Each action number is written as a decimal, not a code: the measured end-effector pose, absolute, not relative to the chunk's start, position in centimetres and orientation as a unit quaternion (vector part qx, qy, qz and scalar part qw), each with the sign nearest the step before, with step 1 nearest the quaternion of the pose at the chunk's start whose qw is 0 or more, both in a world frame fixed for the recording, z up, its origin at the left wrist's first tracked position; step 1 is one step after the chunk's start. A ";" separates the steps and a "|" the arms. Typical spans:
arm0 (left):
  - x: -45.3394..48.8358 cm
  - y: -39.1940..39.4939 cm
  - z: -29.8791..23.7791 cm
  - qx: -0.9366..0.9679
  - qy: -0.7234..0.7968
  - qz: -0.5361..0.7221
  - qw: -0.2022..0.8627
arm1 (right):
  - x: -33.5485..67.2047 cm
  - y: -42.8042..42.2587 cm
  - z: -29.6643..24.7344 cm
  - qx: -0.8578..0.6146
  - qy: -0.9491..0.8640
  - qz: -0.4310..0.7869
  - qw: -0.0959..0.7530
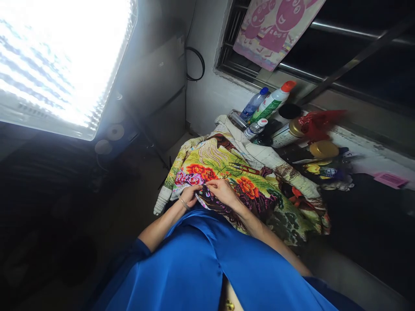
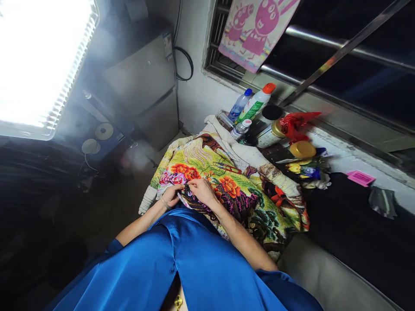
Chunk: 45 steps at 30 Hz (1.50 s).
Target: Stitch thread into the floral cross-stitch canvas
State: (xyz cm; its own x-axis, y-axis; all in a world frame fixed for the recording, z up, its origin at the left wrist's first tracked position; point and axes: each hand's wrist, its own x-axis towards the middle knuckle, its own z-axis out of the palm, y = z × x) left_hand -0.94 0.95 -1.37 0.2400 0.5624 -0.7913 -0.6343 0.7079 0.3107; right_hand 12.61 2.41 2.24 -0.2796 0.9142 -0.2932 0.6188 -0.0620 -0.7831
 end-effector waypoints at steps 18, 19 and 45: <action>-1.2 0.8 -2.2 -0.032 0.478 0.400 0.781 | 11.2 1.9 2.7 -0.622 -0.692 0.341 0.132; -1.1 0.8 -2.1 -0.037 0.473 0.404 0.782 | 11.4 1.9 2.5 -0.618 -0.683 0.361 0.146; -0.8 1.3 -1.2 -0.057 0.462 0.393 0.793 | 12.4 2.2 0.3 -0.594 -0.594 0.475 0.261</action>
State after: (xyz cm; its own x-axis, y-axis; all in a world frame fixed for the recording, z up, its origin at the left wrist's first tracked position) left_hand -0.78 1.25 -1.18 0.2644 0.5713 -0.7770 -0.6762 0.6842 0.2730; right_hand 12.36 2.22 0.33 -0.1582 0.9543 -0.2537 0.4571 -0.1570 -0.8754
